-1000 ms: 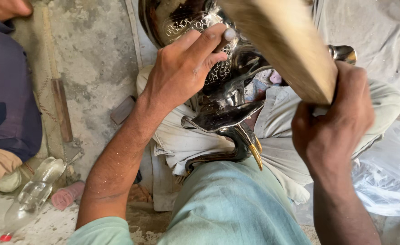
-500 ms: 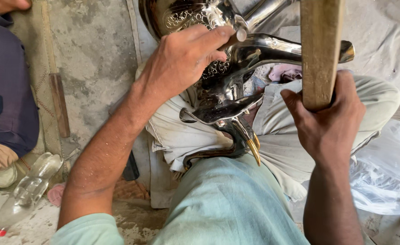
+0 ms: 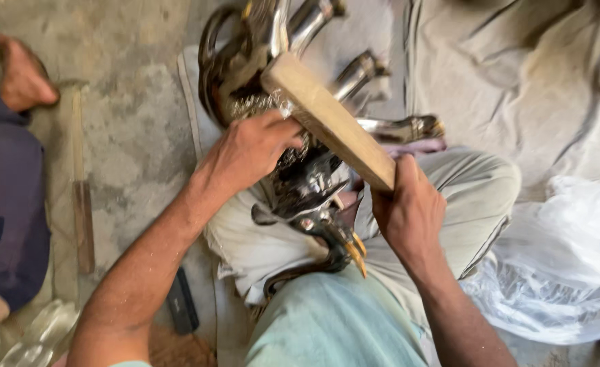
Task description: The person sits on the floor and uses a wooden mallet to strike a small metal punch held against a polished metal bird-shaped object, creating a pattern of indentations on its surface.
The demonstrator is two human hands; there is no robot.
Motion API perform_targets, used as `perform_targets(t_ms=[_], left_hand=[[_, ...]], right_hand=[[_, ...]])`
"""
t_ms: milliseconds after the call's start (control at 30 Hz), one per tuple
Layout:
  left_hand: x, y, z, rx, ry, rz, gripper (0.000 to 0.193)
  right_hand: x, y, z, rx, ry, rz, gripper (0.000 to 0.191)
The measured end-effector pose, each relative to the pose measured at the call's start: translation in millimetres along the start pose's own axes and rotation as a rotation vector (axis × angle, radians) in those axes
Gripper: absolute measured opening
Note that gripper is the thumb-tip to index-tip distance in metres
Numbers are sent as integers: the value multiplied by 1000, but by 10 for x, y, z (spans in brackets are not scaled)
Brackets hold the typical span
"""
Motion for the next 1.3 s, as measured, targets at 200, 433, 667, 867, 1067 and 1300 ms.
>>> perform_targets(t_ms=[200,433,667,867,1067,1300], left_hand=[[-172,95,-87,-11,-88,-24,35],[-217,135,-70,-42,41,-42,33],[-189,155,-42,-35,8,-15,35],[-133,182,-21,-6,-33,-25,43],[-100,232,26,46,-19,-71,37],[-92,157,-21,32,-81,43,51]], right_hand=[[-155,-2,-170,-240,511,79,29],[-263,-25,-253,-228,299,94,30],[-266,7,-200,-223,340,133,31],[-184,-31,-204,-218,195,-14,31],[-149,18,-229,-154,200,-23,37],[-75,-28,-29,-31,83,25,37]])
Point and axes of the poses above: each hand's wrist, its own y-axis towards the middle knuckle, its own z-axis out of the palm, x = y × z, the point moved 10 cm from there along y, towards the middle knuckle, and after that the axes turned 7 degrees about -z, right-handed, at the moved point
